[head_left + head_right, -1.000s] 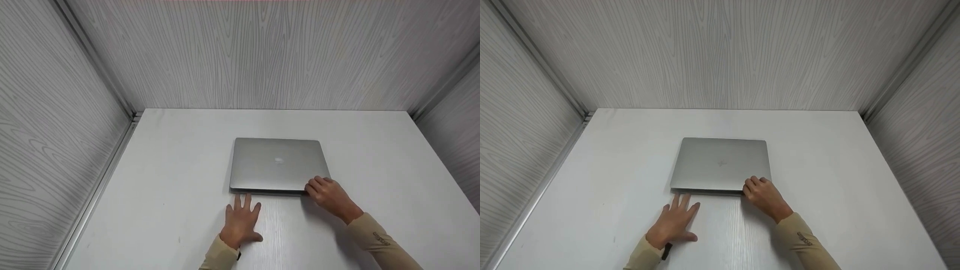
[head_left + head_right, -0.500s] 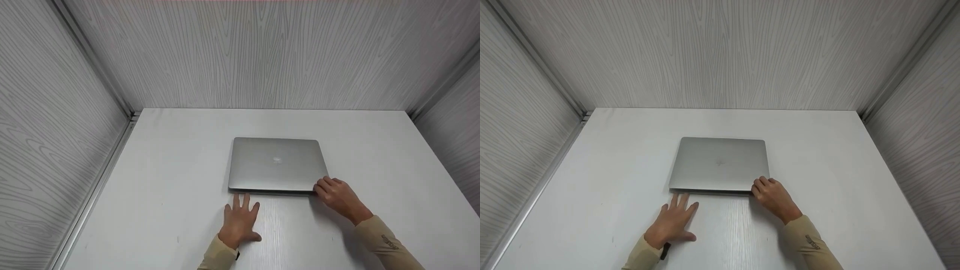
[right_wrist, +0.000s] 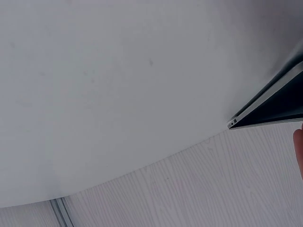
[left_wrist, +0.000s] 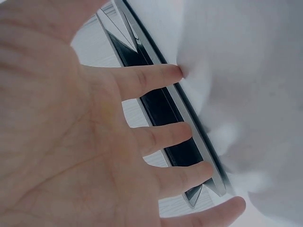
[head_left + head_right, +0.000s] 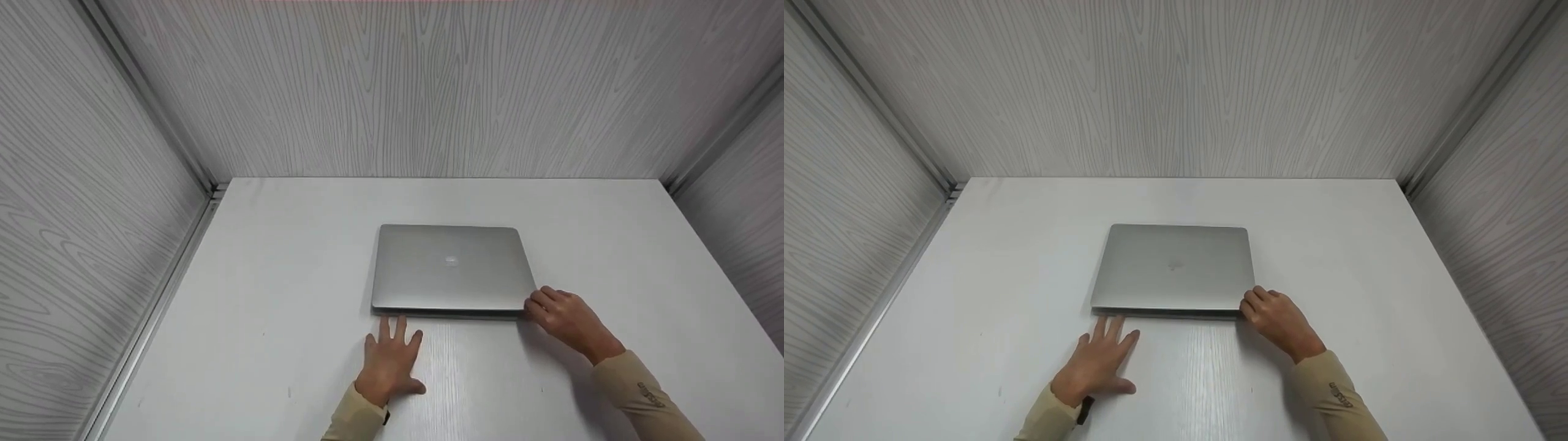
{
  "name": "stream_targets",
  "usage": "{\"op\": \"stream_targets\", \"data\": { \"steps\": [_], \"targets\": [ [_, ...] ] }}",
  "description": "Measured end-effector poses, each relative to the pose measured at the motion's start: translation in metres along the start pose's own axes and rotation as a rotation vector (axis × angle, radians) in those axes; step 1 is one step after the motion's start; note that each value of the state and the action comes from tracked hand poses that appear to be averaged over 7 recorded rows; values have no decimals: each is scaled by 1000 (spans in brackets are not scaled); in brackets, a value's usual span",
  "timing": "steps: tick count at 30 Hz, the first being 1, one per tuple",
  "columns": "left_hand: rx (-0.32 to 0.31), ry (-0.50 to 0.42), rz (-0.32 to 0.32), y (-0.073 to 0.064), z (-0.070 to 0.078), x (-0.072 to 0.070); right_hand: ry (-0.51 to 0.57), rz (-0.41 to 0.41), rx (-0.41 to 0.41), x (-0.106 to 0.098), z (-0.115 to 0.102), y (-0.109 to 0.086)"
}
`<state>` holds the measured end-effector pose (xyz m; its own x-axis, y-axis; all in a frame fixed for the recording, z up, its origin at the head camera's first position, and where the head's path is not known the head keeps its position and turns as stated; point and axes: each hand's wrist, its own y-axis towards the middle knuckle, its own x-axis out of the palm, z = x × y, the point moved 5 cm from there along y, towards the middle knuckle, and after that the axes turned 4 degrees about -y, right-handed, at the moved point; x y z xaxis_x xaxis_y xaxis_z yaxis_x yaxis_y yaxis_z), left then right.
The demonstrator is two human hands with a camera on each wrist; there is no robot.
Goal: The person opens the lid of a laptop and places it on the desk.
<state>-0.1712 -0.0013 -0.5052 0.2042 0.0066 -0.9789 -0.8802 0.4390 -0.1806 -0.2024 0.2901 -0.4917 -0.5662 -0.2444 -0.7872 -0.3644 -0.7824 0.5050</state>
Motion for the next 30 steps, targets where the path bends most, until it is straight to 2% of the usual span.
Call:
{"op": "stream_targets", "data": {
  "steps": [8, 23, 30],
  "targets": [
    [5, 11, 4, -1, 1, -1, -12, 51, 0, 1, 3, -1],
    [5, 2, 15, -1, 0, -1, -20, 78, 9, -4, 6, 3],
    [5, -15, -10, 1, -1, 2, -113, 88, 16, -5, 4, -2]
  ]
}}
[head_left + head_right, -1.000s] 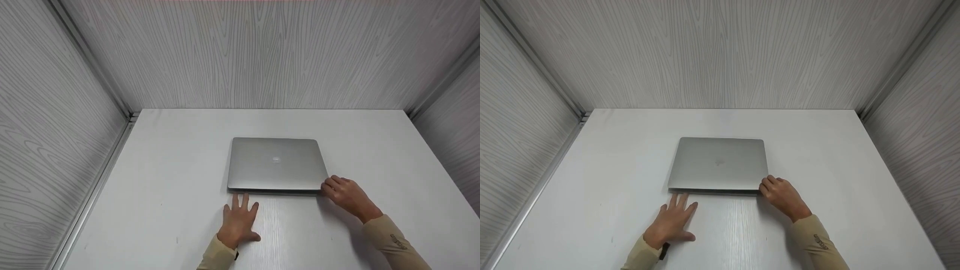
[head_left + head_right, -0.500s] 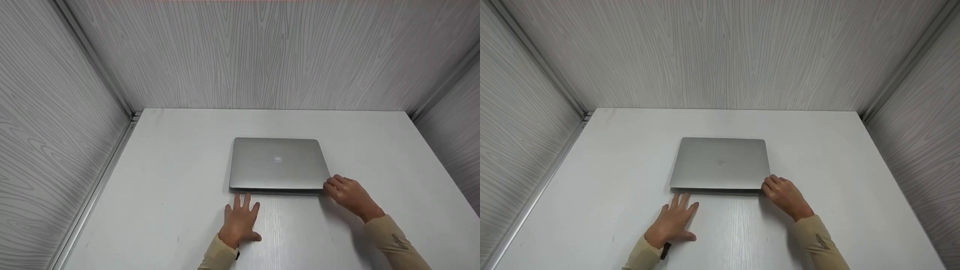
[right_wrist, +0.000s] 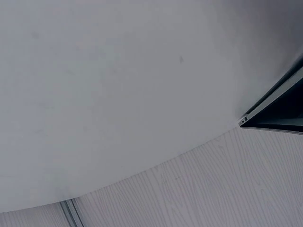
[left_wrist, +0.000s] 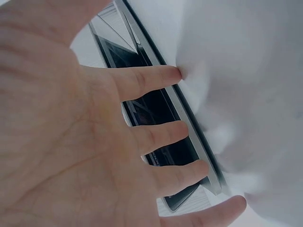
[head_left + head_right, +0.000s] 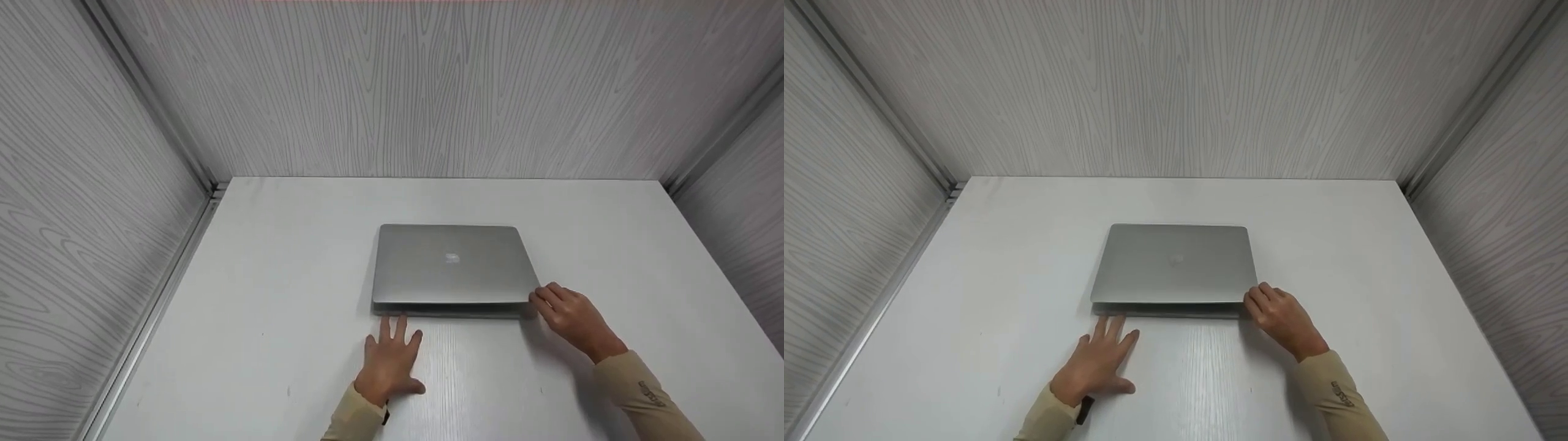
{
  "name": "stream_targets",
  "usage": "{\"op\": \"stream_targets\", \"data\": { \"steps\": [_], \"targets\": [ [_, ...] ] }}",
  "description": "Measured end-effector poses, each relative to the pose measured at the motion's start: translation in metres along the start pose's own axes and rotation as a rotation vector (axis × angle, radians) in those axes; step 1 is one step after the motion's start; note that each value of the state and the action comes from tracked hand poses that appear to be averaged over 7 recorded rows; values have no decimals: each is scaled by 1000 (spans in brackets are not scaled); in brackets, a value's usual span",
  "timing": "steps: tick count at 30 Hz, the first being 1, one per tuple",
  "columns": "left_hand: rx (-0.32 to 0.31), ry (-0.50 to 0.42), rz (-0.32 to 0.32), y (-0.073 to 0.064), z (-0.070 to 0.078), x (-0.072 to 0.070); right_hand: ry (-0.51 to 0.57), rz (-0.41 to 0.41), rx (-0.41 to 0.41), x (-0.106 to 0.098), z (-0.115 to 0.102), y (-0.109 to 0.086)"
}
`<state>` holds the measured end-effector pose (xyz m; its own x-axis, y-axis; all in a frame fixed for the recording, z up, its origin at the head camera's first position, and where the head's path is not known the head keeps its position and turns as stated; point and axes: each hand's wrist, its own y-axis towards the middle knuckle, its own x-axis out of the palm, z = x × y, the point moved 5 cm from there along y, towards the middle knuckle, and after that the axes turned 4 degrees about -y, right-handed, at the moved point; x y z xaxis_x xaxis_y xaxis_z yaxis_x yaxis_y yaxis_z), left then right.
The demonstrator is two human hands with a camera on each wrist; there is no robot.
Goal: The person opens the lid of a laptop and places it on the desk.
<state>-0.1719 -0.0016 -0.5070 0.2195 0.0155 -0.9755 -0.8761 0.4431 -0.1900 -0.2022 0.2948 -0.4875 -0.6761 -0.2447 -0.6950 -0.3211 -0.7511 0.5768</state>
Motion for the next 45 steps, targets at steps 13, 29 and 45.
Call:
{"op": "stream_targets", "data": {
  "steps": [13, 29, 45],
  "targets": [
    [17, -11, 19, -2, 1, -2, 5, 78, 50, 3, 3, -6],
    [4, -19, 14, -2, -1, -2, 15, 7, 101, 15, 11, -10],
    [20, -6, 25, -3, -1, 0, 78, 25, 141, 11, 25, -5]
  ]
}}
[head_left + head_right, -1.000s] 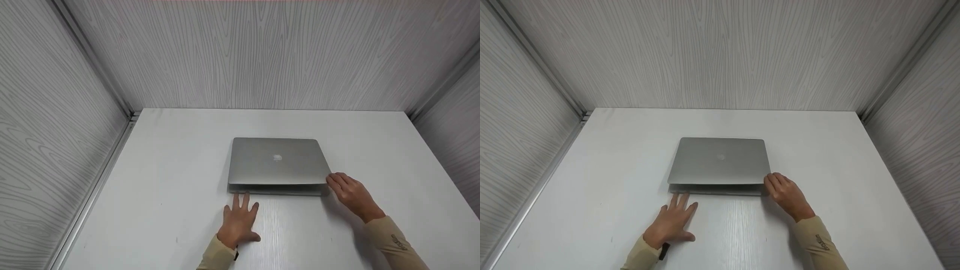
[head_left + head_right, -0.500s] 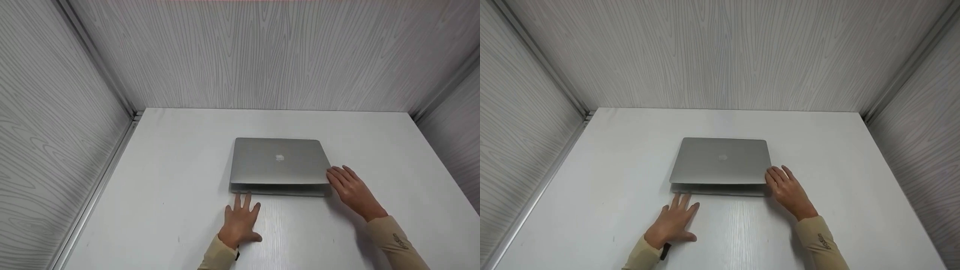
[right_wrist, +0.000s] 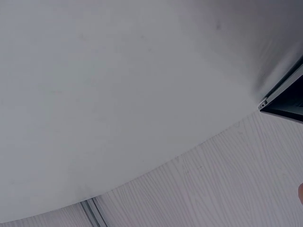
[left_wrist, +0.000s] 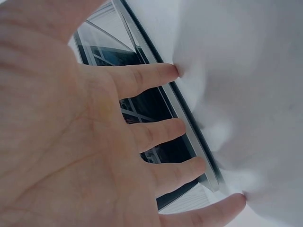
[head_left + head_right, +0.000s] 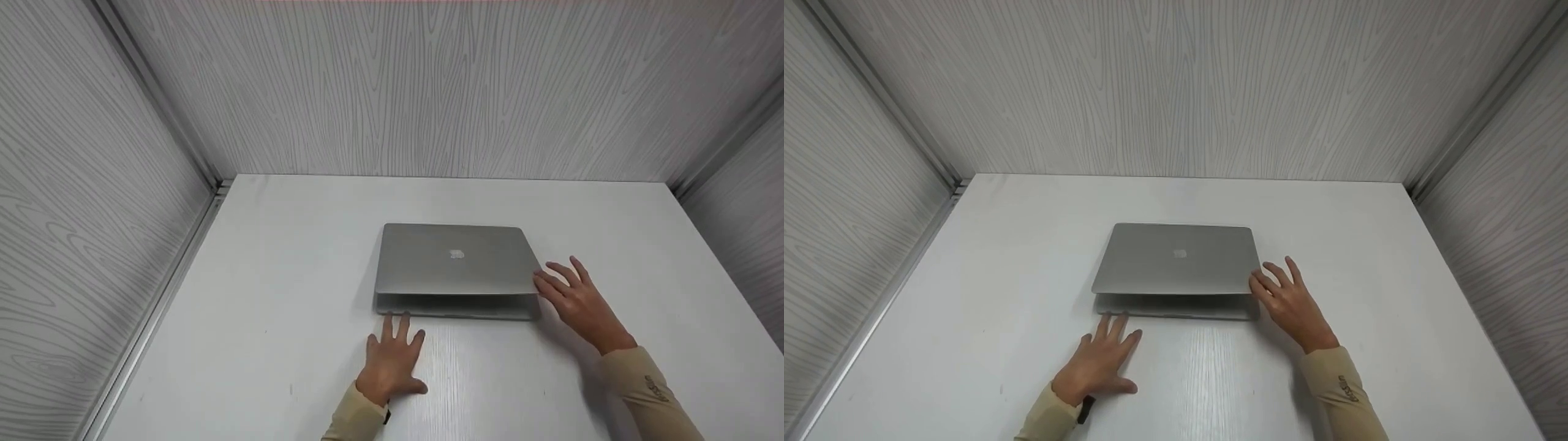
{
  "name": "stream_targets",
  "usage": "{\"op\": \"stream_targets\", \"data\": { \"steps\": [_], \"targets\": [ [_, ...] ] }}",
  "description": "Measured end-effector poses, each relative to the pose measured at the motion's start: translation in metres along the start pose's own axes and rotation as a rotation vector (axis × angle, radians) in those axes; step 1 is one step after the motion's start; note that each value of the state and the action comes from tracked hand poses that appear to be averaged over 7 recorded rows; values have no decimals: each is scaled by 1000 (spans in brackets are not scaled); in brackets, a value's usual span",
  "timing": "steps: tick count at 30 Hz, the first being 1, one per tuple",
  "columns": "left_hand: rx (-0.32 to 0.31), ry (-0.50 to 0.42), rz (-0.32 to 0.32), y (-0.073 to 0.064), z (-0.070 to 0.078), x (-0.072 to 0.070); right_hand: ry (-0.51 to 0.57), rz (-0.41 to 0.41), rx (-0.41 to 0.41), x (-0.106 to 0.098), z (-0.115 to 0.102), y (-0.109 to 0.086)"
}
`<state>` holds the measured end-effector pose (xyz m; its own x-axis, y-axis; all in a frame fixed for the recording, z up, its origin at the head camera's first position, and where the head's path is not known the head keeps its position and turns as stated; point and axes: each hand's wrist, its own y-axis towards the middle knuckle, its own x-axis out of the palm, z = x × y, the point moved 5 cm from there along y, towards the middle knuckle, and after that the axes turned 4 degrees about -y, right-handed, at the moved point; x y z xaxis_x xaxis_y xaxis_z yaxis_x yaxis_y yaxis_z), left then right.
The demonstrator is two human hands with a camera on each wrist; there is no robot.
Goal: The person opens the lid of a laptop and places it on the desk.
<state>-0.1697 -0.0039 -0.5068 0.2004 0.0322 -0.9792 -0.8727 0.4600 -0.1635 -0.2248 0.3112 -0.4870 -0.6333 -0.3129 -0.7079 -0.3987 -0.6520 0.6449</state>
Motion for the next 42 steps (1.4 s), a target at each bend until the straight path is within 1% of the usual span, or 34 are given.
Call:
{"op": "stream_targets", "data": {
  "steps": [5, 10, 19, 24, 29, 37, 42],
  "targets": [
    [-3, 2, -15, 1, 0, -1, 35, -27, 39, -2, 2, 0],
    [-3, -1, -26, 1, 1, -1, 79, -23, 83, -4, 5, 0],
    [-4, -10, -26, 0, 1, -2, 120, 6, 46, -2, 1, -3],
    [-9, -14, -38, 1, 1, 1, 135, 26, 39, -2, 3, -1],
    [-10, -13, -29, 2, 0, 2, 141, 45, 32, -2, 4, 0],
    [-5, -24, -26, 1, -1, 2, 176, -7, 54, 0, 6, 1],
    [-9, -42, -45, 1, -1, 2, 210, -5, 79, -2, 10, 6]
  ]
}}
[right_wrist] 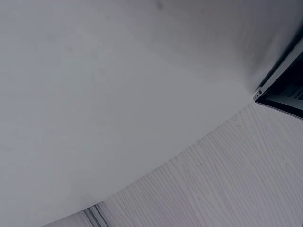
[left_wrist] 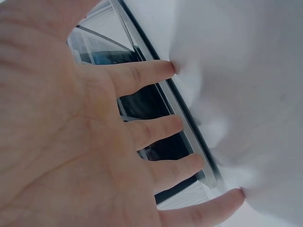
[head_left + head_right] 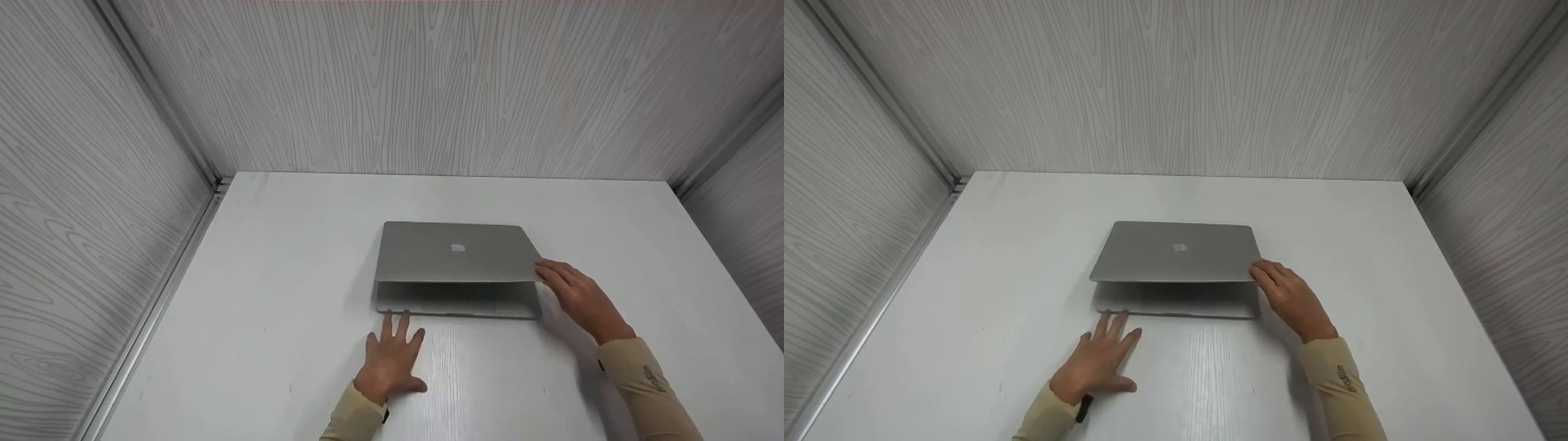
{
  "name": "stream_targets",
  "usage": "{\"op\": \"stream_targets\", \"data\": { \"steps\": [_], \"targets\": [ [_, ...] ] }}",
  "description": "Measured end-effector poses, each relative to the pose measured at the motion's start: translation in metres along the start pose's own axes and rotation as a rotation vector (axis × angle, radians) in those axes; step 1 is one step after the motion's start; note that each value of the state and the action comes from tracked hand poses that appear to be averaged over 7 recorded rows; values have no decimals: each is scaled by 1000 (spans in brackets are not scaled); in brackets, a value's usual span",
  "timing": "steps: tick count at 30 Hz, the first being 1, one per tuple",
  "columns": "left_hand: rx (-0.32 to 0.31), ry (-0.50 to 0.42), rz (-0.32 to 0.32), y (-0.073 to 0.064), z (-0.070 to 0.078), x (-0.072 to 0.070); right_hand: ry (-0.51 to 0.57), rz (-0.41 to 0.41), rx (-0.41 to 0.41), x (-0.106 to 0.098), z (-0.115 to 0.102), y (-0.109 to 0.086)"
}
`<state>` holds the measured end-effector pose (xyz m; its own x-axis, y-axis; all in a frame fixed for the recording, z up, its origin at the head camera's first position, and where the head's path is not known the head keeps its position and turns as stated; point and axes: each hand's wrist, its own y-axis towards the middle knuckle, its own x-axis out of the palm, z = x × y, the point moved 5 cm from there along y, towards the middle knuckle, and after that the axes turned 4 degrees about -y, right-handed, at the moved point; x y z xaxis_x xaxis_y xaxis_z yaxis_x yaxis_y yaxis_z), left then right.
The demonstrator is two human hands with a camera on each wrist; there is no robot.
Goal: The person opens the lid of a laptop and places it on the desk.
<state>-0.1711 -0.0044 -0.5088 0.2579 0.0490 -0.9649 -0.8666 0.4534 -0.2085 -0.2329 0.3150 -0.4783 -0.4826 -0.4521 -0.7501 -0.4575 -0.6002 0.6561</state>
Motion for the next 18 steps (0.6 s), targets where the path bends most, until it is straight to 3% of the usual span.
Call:
{"op": "stream_targets", "data": {
  "steps": [18],
  "targets": [
    [2, 3, 14, -1, -1, 0, 101, 19, 120, -6, 9, 15]
  ]
}}
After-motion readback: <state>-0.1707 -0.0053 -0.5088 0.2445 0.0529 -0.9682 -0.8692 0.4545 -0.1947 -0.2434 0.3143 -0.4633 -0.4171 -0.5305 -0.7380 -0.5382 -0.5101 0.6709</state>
